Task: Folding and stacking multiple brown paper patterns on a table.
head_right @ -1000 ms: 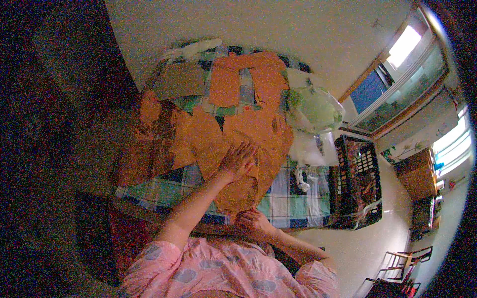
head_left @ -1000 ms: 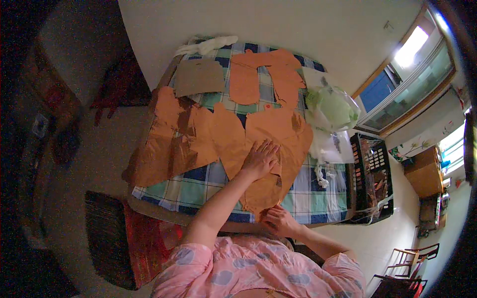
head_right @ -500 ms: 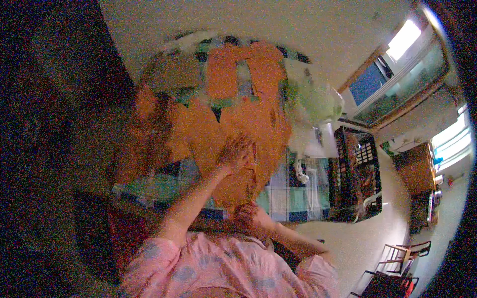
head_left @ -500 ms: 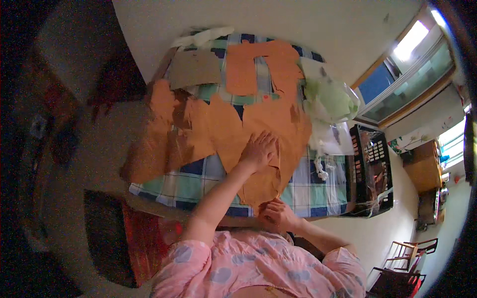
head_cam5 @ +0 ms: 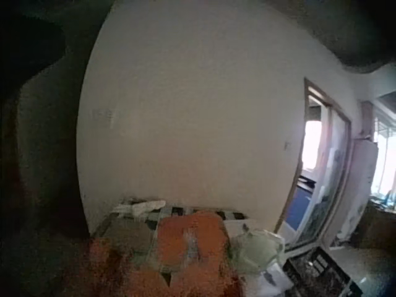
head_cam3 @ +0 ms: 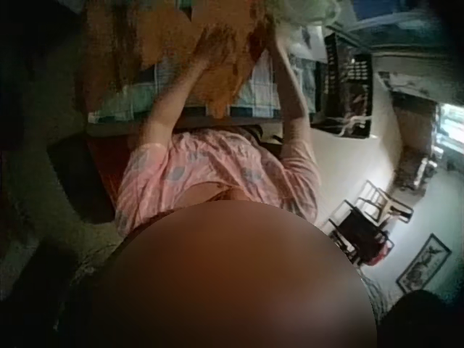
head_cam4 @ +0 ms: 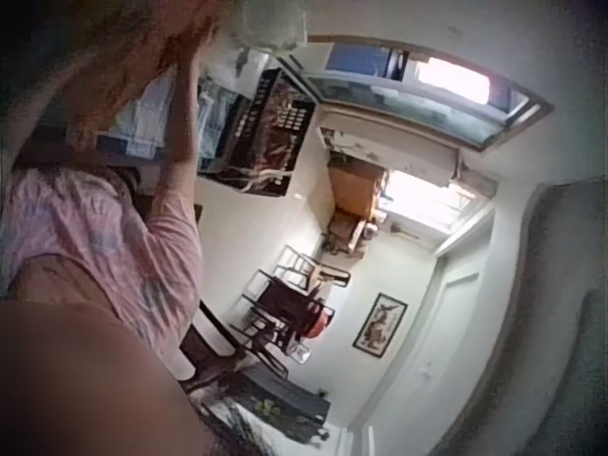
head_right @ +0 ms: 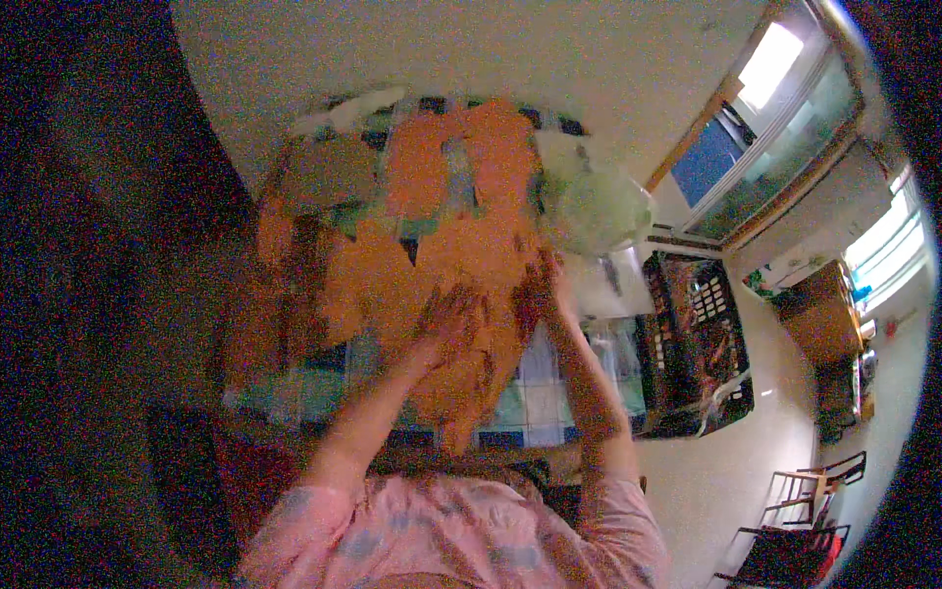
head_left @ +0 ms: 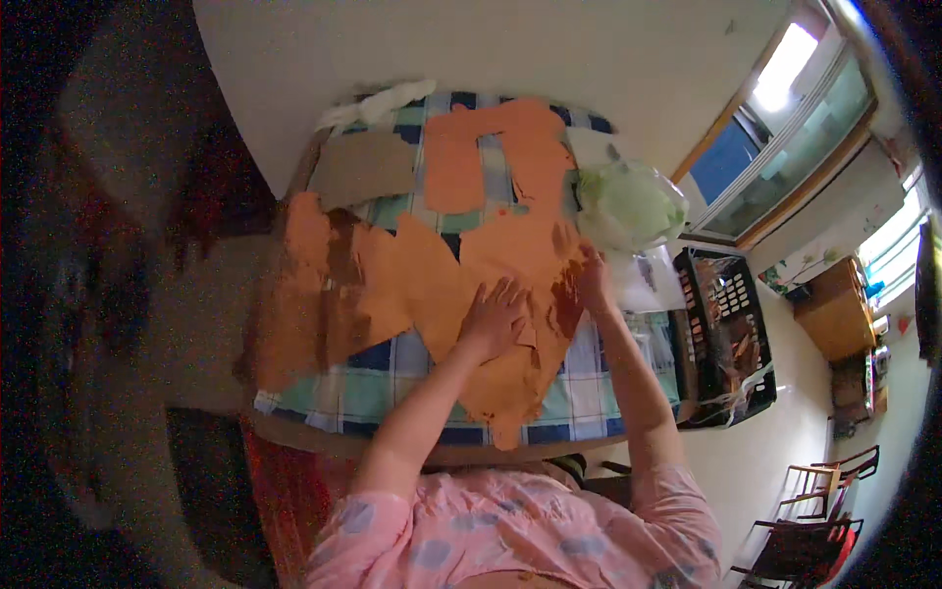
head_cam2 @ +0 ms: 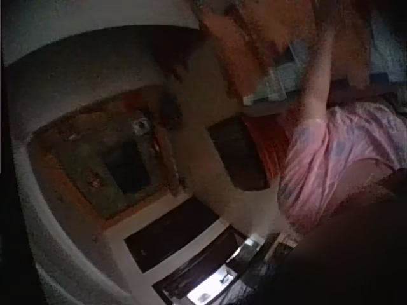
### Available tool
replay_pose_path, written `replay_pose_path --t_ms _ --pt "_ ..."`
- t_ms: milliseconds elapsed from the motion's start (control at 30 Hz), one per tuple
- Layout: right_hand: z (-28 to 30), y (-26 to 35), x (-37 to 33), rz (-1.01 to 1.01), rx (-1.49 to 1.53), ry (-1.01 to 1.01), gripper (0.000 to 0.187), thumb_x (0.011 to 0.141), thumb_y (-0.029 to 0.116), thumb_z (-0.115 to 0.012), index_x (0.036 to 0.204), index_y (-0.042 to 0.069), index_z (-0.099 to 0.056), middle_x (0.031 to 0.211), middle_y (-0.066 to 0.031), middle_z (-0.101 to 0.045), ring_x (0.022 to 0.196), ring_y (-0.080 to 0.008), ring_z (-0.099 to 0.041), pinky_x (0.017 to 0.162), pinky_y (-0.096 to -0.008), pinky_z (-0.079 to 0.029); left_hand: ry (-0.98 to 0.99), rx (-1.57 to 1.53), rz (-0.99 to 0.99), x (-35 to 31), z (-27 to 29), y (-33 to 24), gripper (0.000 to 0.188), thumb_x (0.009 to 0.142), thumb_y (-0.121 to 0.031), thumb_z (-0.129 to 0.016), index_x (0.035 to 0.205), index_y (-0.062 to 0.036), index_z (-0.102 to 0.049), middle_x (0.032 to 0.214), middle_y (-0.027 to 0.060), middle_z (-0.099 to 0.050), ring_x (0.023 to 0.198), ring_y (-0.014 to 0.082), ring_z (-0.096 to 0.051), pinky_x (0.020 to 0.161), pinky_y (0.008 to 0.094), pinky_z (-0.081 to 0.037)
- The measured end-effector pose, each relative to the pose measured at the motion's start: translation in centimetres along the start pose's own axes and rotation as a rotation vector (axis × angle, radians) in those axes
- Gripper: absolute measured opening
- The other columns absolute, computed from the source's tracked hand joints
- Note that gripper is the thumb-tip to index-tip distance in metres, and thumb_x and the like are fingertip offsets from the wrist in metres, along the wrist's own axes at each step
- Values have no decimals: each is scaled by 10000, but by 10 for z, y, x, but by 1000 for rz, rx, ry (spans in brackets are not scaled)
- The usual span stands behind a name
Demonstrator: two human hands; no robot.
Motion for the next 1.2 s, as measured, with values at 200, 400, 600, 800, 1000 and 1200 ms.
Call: replay_pose_path --t_ms 200,400,600,800,1000,1200 --pt "-19 -66 126 44 -556 -163 599 894 460 -484 1296 21 -413 1217 -241 -529 1021 -433 -528 876 -506 -429 74 57 -51 13 -8 -15 561 935 -342 -390 1427 -83 -315 1499 103 -270 1392 261 -232 1120 502 -145" --pt "-28 -55 137 138 -576 -132 514 807 429 -584 1148 46 -539 1121 -222 -572 978 -394 -564 810 -484 -466 63 -69 -8 7 -9 -14 555 935 -346 -393 1419 -82 -326 1490 110 -288 1394 264 -230 1118 503 -147" --pt "-59 -14 123 86 -582 122 310 744 280 -662 975 73 -653 962 -180 -640 880 -339 -614 722 -437 -502 82 1 68 -7 -2 2 539 922 -332 -420 1398 -85 -359 1483 109 -300 1388 266 -240 1109 519 -159" --pt "-5 -115 217 216 -680 -134 290 751 212 -669 1006 74 -664 922 -137 -659 778 -251 -630 670 -380 -506 -13 -54 -95 13 6 -21 525 918 -333 -430 1377 -84 -385 1466 105 -328 1366 268 -284 1098 526 -182" --pt "-63 62 84 295 441 526 203 844 72 -552 1013 99 -662 912 -64 -627 768 -159 -599 611 -351 -474 70 -87 99 -25 35 14 531 936 -348 -409 1402 -96 -359 1481 101 -306 1375 265 -267 1113 510 -167" --pt "-39 -103 54 677 -448 -46 363 855 98 -559 1218 87 -552 1043 -138 -600 923 -323 -576 773 -385 -471 66 -58 -23 17 -1 -18 553 958 -384 -343 1435 -107 -304 1505 88 -257 1400 250 -209 1132 487 -127"
Point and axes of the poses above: each hand's wrist, its own x-axis towards the middle knuckle, its own z-axis out of the back of the hand, y = z × x, the point moved 4 cm from there along x, towards the middle knuckle
